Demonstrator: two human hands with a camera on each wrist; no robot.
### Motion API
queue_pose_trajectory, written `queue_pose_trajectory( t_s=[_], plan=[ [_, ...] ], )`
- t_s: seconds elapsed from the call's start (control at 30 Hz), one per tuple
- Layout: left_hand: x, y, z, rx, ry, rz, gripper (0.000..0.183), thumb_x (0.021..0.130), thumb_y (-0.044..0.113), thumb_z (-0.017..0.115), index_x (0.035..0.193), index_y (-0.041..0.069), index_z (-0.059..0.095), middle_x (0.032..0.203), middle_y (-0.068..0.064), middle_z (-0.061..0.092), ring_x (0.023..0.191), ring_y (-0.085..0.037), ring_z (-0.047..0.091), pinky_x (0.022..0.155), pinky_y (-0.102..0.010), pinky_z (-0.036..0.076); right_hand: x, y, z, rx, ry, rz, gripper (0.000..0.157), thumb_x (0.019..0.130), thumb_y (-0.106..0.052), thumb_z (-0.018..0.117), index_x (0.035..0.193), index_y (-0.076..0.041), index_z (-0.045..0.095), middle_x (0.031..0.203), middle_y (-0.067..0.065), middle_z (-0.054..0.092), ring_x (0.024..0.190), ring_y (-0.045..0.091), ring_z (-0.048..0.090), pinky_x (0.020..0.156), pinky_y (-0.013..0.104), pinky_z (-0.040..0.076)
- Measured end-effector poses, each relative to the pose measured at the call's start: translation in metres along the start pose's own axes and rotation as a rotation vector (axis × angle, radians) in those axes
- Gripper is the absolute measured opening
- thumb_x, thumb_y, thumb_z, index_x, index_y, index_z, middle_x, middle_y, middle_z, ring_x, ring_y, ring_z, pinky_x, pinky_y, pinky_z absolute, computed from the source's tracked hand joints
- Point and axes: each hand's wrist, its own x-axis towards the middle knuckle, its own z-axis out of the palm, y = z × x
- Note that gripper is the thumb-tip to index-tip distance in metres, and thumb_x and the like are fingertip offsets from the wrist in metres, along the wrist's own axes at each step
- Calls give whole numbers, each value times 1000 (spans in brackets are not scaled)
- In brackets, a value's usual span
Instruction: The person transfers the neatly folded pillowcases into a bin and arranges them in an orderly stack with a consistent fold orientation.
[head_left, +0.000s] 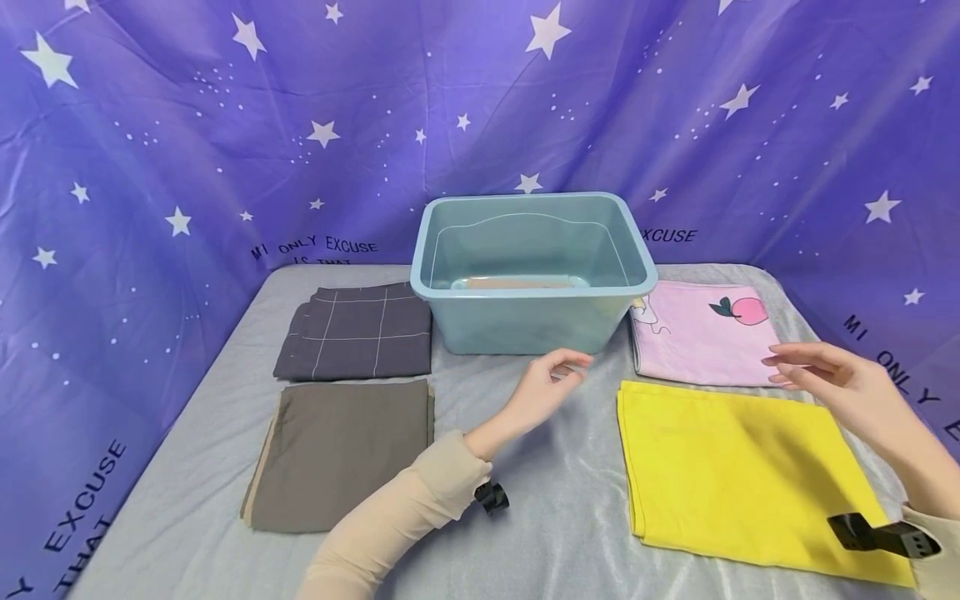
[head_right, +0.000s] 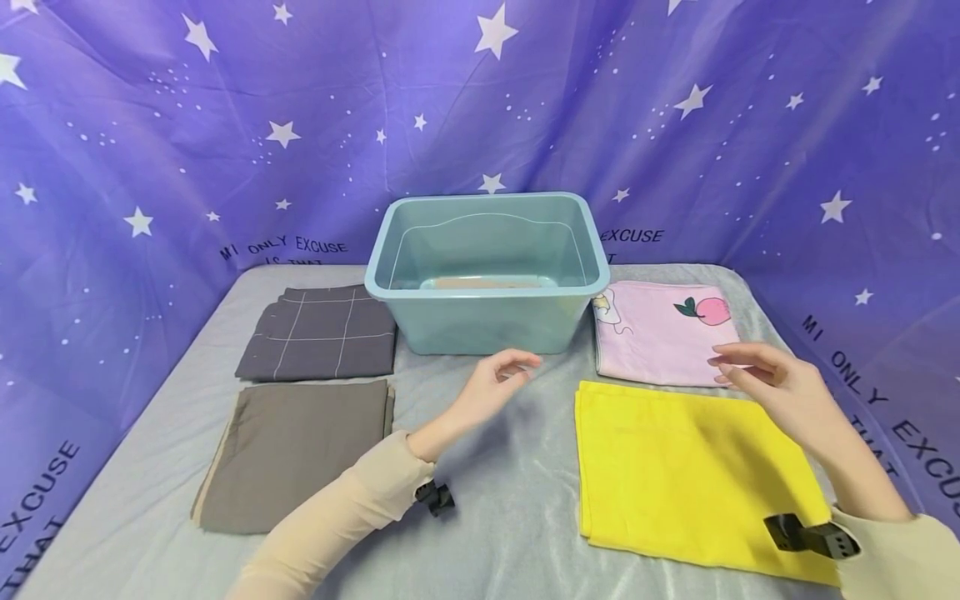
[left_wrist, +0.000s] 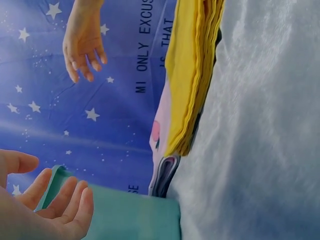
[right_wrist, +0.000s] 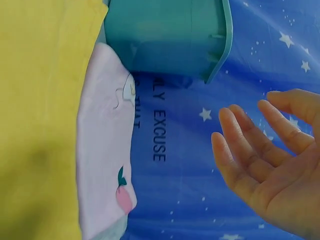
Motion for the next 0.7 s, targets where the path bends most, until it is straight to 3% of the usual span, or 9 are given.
queue_pose_trajectory(
  t_s=[0.33,0.57,0.7],
  plan=[
    [-3,-9,16,31,4,-25,23,86,8,51,107,5,61,104,-3,62,89,-10,56,77,-18,44,-14,23,-9,65,18,2,30,87,3,50,108,-16,58,93,-22,61,74,-4,60,63,8,44],
    [-5,-11,27,20,-15,-83,22,87,9,52,106,6,62,103,-1,62,87,-9,55,71,-18,44,-22,38,-16,137,-42,11,37,88,3,47,107,-28,56,93,-22,61,74,-3,60,62,10,45],
    [-6,-14,33,24,-24,-87,21,87,7,51,104,6,62,102,-2,62,86,-8,55,72,-17,44,-26,45,-18,112,-49,28,38,88,2,47,106,-31,55,91,-24,60,73,-4,60,61,9,45]
  ],
)
